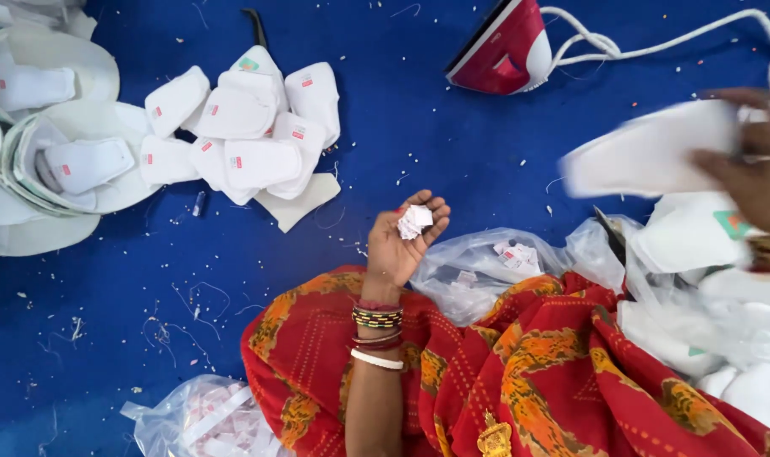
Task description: Ironing brand labels onto white shoe tongues.
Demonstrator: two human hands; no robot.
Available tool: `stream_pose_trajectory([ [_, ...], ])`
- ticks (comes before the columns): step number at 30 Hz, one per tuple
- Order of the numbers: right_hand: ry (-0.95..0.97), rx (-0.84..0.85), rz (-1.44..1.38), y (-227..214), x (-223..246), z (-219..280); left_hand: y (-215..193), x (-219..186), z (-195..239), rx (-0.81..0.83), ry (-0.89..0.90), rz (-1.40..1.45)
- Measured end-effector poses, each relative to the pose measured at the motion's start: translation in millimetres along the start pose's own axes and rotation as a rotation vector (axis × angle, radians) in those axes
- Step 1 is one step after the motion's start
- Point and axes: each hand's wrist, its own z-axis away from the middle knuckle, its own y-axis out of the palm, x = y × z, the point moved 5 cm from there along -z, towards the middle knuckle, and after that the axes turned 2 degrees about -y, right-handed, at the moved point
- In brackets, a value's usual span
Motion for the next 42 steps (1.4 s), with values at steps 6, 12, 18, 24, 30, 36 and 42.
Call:
stream_pose_trajectory([
  [6,-0.246,0.217,-0.207,111.8,268.8,-16.8,30.2,-18.0,12.3,-0.062,0.094,-0.231],
  [12,-0.665,-0.347,0.159,153.6,310.6,-4.7,18.5,-20.5,7.4,-0.116,0.135,-0.285],
  [18,-0.934,-0.187,-0.179,148.5,330.7,60.4,-32.2,-6.5,-4.4,-0.251,0.133,-0.344],
  [24,-0.991,-0.217,-0.064,157.7,322.9,60.5,-30.1,-5.8,-4.8,-0.26,0.088,-0.407],
  [30,-0.885,-0.204,-0.187,150.5,309.8,53.6,-25.7,-0.1,-9.5,-0.256,0.005,-0.398],
  [36,-0.455,0.086,-0.7,176.8,264.2,15.0,-51.8,5.2,-26.0,-0.263,-0.007,-0.38],
  [42,-0.091,0.248,-0.952,206.9,225.4,-34.7,-59.6,6.2,-70.2,-0.259,0.366,-0.934],
])
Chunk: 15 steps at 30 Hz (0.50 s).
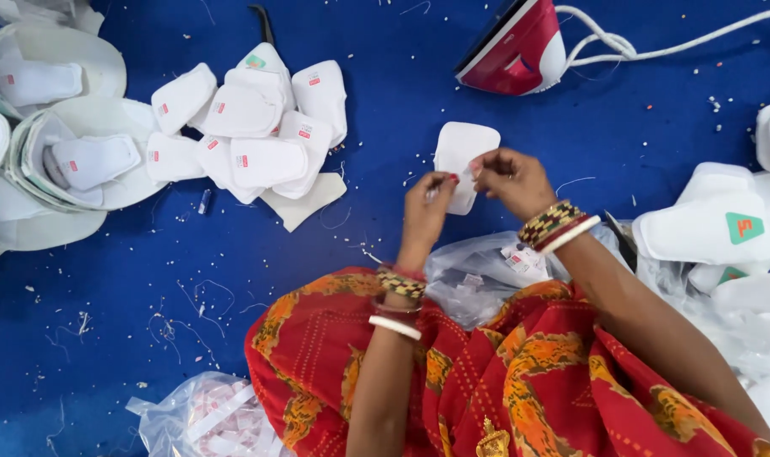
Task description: Ironing brand labels onto white shoe tongues.
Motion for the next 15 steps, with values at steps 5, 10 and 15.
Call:
stream_pose_trajectory([
  [5,-0.072,-0.064,0.117,-15.4,-14.2,-42.1,44.1,-66.0,-0.2,-0.086,0.218,-0.826],
  [10,-0.12,-0.122,0.437,-11.4,22.3,-50.8,46.2,-65.9,-3.0,-0.079,0.225,-0.888],
  [15,-0.361,0.06,0.742,-0.9,36.0,-64.3,43.8,-57.6,-3.8,-0.078,0.211,-0.885],
])
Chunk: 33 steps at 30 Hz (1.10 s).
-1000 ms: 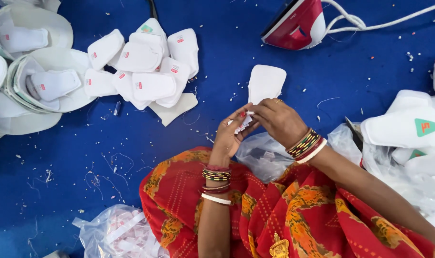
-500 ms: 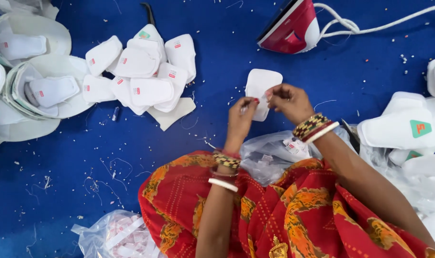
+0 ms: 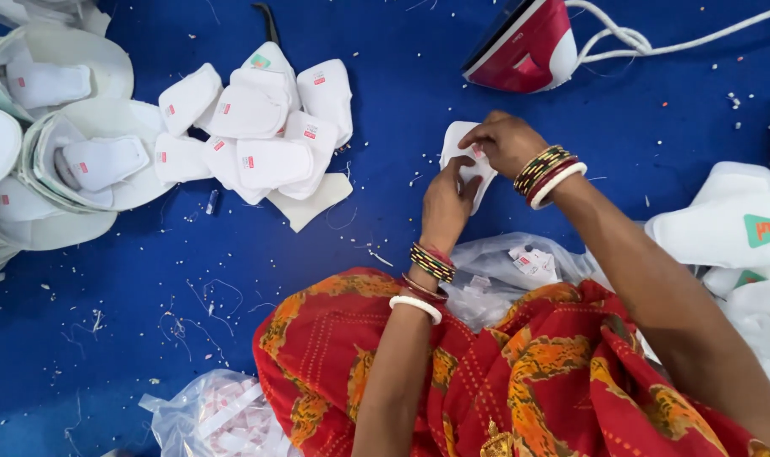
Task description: Ironing brand labels onto white shoe tongues.
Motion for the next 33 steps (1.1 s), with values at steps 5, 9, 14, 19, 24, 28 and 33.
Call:
stream_pose_trajectory([
  [5,-0.138,0.093,0.173,5.2,13.4,-13.1,1.8,-1.7,4.7,-0.04,0.059,-0.062],
  [9,-0.09,0.03,0.103,5.2,12.6,-17.7,3.5,-1.6,5.3,-0.044,0.074,-0.095],
  [14,0.08,-0.082,0.072,-2.9,20.6,-12.5,6.1,-13.7,6.9,-0.041,0.144,-0.199],
  [19,-0.016,-0.124,0.093,8.3,5.8,-11.1,13.0,-12.7,7.1,-0.009,0.088,-0.29],
  [24,-0.139,-0.164,0.205,5.0,14.6,4.7,17.7,-10.6,7.6,-0.016,0.092,-0.341],
  [28,-0.106,-0.488,0.103,-22.2,15.3,48.6,15.8,-10.8,8.6,-0.032,0.085,-0.349],
  [33,0.006,-0.831,-0.078,-82.0,16.8,54.6,16.0,-10.4,8.8,-0.03,0.071,-0.343],
])
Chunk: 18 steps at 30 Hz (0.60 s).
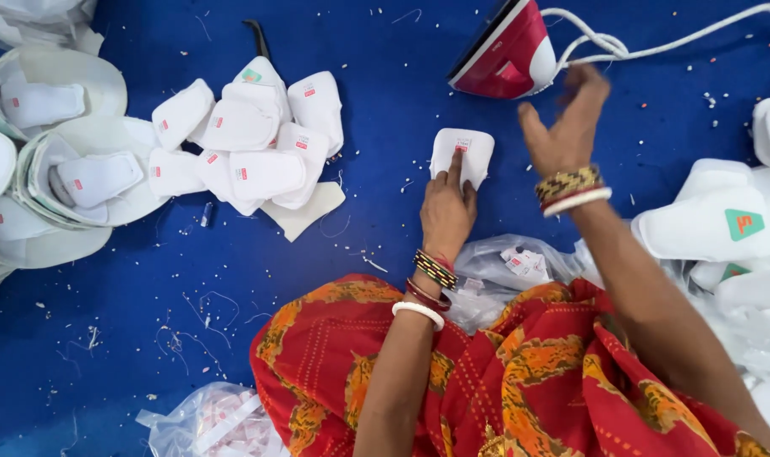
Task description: Ironing brand labels onto white shoe tongues.
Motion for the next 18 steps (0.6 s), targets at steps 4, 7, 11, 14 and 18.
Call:
stream_pose_trajectory([
  [4,-0.371,0.159,0.238,12.8,-6.7,-51.3,3.5,3.6,-3.9,0.012,-0.021,0.004],
  [7,-0.222,0.457,0.131,22.5,-9.1,-73.0,4.1,5.7,-6.9,0.017,-0.045,0.026],
  [11,-0.121,0.696,0.462,26.0,27.3,-75.3,0.5,3.4,-4.2,0.038,-0.072,0.068],
  [14,-0.182,0.792,0.763,27.4,38.2,-59.2,0.9,5.3,-4.4,0.061,-0.094,0.076],
  [18,-0.208,0.872,0.844,40.2,45.5,-39.4,-2.4,4.3,-3.8,0.047,-0.089,0.085],
])
